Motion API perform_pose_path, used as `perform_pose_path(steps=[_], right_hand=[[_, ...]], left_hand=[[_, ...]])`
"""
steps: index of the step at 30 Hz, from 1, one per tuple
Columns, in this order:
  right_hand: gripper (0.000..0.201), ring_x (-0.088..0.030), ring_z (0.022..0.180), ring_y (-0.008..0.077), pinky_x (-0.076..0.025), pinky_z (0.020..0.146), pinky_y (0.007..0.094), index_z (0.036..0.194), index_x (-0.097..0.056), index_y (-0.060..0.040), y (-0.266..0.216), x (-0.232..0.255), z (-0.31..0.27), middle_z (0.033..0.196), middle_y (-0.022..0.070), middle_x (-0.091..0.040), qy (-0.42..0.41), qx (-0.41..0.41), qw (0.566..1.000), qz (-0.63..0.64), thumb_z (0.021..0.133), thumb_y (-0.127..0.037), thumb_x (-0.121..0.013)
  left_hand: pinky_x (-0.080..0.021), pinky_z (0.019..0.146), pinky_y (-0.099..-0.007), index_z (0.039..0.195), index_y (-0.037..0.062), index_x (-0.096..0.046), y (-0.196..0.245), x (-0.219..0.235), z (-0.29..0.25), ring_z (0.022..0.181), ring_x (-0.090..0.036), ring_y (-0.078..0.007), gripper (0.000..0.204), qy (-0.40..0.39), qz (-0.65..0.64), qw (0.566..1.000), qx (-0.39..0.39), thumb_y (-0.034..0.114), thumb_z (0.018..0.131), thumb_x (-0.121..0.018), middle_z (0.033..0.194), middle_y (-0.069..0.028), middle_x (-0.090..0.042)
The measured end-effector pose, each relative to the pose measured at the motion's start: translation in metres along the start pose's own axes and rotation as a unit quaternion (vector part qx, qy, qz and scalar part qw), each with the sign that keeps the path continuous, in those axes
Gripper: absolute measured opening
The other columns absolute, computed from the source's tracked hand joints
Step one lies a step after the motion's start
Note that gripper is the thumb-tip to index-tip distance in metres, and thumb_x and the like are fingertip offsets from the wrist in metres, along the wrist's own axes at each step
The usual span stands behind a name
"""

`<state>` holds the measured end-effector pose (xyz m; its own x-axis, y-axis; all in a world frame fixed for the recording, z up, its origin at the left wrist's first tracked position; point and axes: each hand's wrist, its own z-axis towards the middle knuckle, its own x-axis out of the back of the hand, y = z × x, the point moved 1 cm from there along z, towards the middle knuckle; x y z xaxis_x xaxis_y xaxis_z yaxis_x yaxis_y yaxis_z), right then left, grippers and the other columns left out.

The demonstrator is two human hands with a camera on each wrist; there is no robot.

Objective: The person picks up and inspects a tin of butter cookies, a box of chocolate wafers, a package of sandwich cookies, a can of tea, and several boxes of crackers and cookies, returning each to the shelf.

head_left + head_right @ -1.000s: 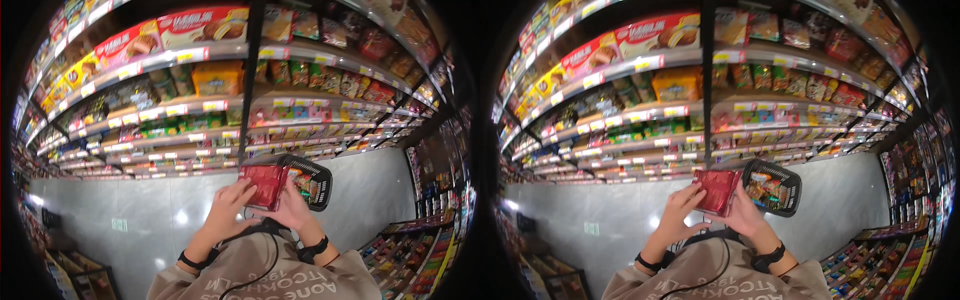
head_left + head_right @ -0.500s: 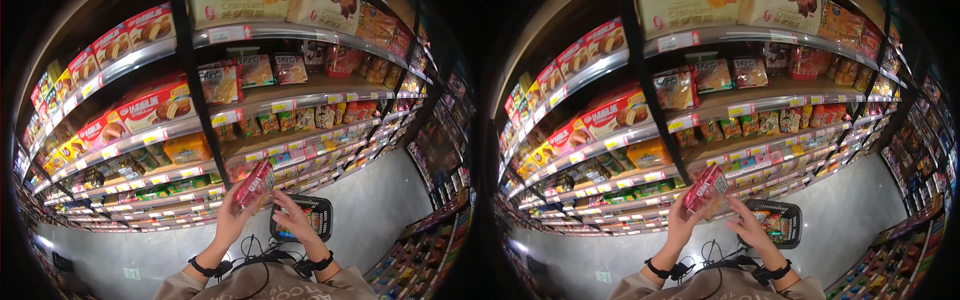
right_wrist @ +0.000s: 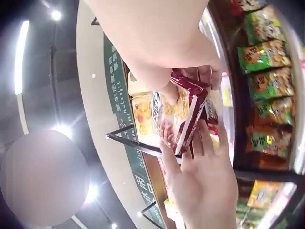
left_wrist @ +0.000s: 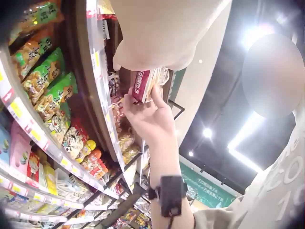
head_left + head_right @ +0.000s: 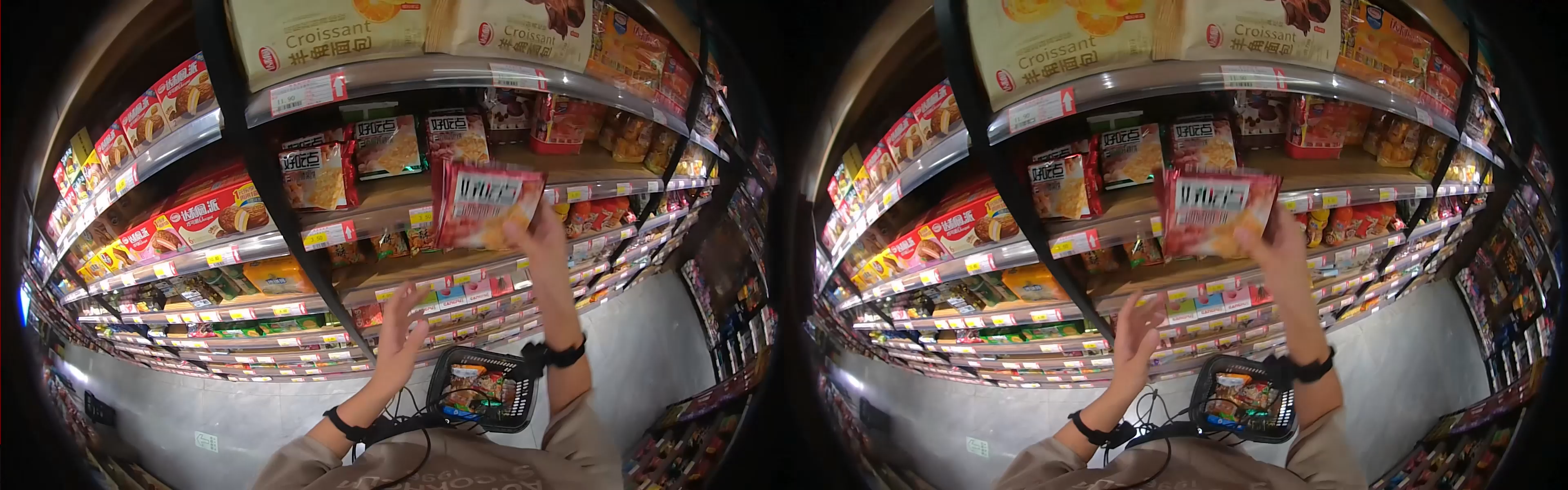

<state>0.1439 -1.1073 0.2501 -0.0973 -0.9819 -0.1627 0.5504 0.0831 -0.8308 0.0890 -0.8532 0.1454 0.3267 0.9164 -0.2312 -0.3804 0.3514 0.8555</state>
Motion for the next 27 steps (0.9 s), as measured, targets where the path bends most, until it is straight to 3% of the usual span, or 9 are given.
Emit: perform_pose_path(steps=[3,6,9,14,23,26,27], right_hand=[[0.064,-0.063,0.110,0.0187,-0.052,0.095,0.0321,0.140,-0.046,0.0030,-0.012,0.016,0.066,0.124,0.0119,-0.064,0.005,0.034,0.997,-0.067,0.086,-0.010,-0.077],[0.058,-0.064,0.106,0.0168,-0.052,0.092,0.0314,0.136,-0.052,0.0041,0.004,0.027,0.119,0.120,0.0121,-0.067,-0.037,0.017,0.997,-0.069,0.086,-0.010,-0.078],[0.055,-0.064,0.104,0.0158,-0.051,0.092,0.0305,0.132,-0.056,0.0055,0.020,0.035,0.148,0.118,0.0128,-0.068,-0.060,0.005,0.993,-0.103,0.085,-0.011,-0.078],[0.052,-0.064,0.100,0.0159,-0.050,0.092,0.0300,0.127,-0.059,0.0097,0.049,0.036,0.167,0.114,0.0137,-0.070,-0.065,0.016,0.976,-0.205,0.084,-0.011,-0.079],[0.080,-0.070,0.097,0.0229,-0.054,0.084,0.0331,0.129,-0.058,0.0117,0.078,0.045,0.167,0.110,0.0240,-0.071,-0.048,0.014,0.933,-0.356,0.074,-0.039,-0.087],[0.079,-0.070,0.097,0.0231,-0.054,0.084,0.0338,0.130,-0.059,0.0081,0.060,0.039,0.148,0.110,0.0219,-0.072,0.031,0.046,0.922,-0.383,0.075,-0.041,-0.085],[0.073,-0.069,0.096,0.0222,-0.053,0.083,0.0336,0.132,-0.060,0.0026,0.050,0.038,0.140,0.110,0.0165,-0.073,0.063,0.065,0.903,-0.419,0.077,-0.040,-0.084]], left_hand=[[-0.047,0.099,-0.0375,0.131,0.0040,-0.061,-0.021,0.032,-0.027,0.118,-0.062,-0.0252,0.037,-0.059,0.232,0.966,0.100,0.013,0.096,-0.065,0.129,-0.0157,-0.065],[-0.051,0.091,-0.0356,0.107,0.0015,-0.073,0.001,0.037,-0.054,0.099,-0.070,-0.0239,0.017,-0.075,0.256,0.958,0.102,0.012,0.095,-0.066,0.105,-0.0124,-0.074],[-0.053,0.087,-0.0352,0.103,0.0023,-0.074,0.004,0.058,-0.081,0.094,-0.070,-0.0247,0.014,-0.111,0.302,0.942,0.091,0.009,0.096,-0.065,0.100,-0.0112,-0.075],[-0.054,0.083,-0.0330,0.101,0.0009,-0.074,0.015,0.078,-0.109,0.089,-0.071,-0.0218,0.015,-0.025,0.307,0.941,0.143,0.011,0.096,-0.064,0.093,-0.0105,-0.075],[-0.053,0.084,-0.0316,0.102,-0.0033,-0.073,0.022,0.097,-0.129,0.088,-0.070,-0.0186,0.016,0.036,0.245,0.950,0.188,0.008,0.096,-0.063,0.090,-0.0108,-0.075],[-0.053,0.084,-0.0313,0.102,-0.0032,-0.072,0.024,0.104,-0.136,0.088,-0.070,-0.0185,0.016,0.029,0.236,0.951,0.200,0.008,0.096,-0.063,0.090,-0.0105,-0.075],[-0.053,0.085,-0.0312,0.103,-0.0030,-0.072,0.027,0.107,-0.139,0.088,-0.070,-0.0185,0.016,0.025,0.235,0.950,0.207,0.008,0.097,-0.064,0.089,-0.0104,-0.075]])
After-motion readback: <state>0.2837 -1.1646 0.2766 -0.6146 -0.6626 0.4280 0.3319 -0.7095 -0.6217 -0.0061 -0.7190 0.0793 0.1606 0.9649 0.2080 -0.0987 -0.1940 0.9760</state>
